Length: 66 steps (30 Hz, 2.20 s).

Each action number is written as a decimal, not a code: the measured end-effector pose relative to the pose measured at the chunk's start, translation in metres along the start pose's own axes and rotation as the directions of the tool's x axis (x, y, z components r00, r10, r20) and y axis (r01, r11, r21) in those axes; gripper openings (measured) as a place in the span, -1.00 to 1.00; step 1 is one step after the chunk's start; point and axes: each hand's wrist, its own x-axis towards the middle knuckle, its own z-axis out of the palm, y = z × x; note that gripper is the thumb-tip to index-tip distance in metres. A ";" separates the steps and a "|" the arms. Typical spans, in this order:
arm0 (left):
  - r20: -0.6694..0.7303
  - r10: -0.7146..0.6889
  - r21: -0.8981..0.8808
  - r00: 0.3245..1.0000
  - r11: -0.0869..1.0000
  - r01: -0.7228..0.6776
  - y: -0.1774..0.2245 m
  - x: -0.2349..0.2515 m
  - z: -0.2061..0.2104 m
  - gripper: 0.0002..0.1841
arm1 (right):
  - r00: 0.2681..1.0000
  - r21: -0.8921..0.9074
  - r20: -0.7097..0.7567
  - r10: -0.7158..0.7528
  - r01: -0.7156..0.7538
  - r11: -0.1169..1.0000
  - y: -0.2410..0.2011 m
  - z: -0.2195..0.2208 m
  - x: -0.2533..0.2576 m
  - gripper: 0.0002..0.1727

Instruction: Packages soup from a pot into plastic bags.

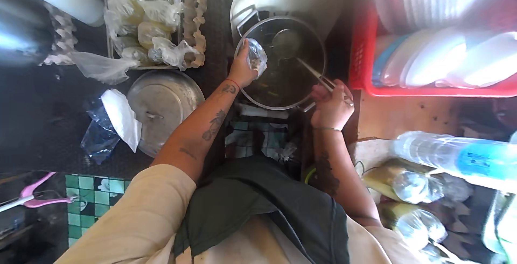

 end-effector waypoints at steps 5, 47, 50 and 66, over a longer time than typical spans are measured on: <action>-0.037 0.010 -0.018 0.999 1.000 -0.010 0.002 -0.001 0.011 0.28 | 0.998 0.022 0.067 -0.011 0.010 1.000 -0.028 0.004 -0.024 -0.62; 0.006 -0.030 -0.339 1.000 0.940 0.031 0.012 -0.014 0.001 0.26 | 0.989 -0.127 -0.110 0.094 -0.108 0.986 0.085 -0.018 0.034 -0.62; -0.005 -0.034 -0.341 0.999 0.940 0.031 0.011 -0.016 0.001 0.27 | 0.982 -0.086 -0.115 0.151 -0.161 0.983 0.066 -0.020 0.023 -0.60; -0.013 -0.019 -0.287 1.000 0.958 0.015 0.008 -0.008 0.017 0.28 | 0.996 0.065 0.088 -0.034 0.028 0.997 -0.013 -0.011 -0.033 -0.65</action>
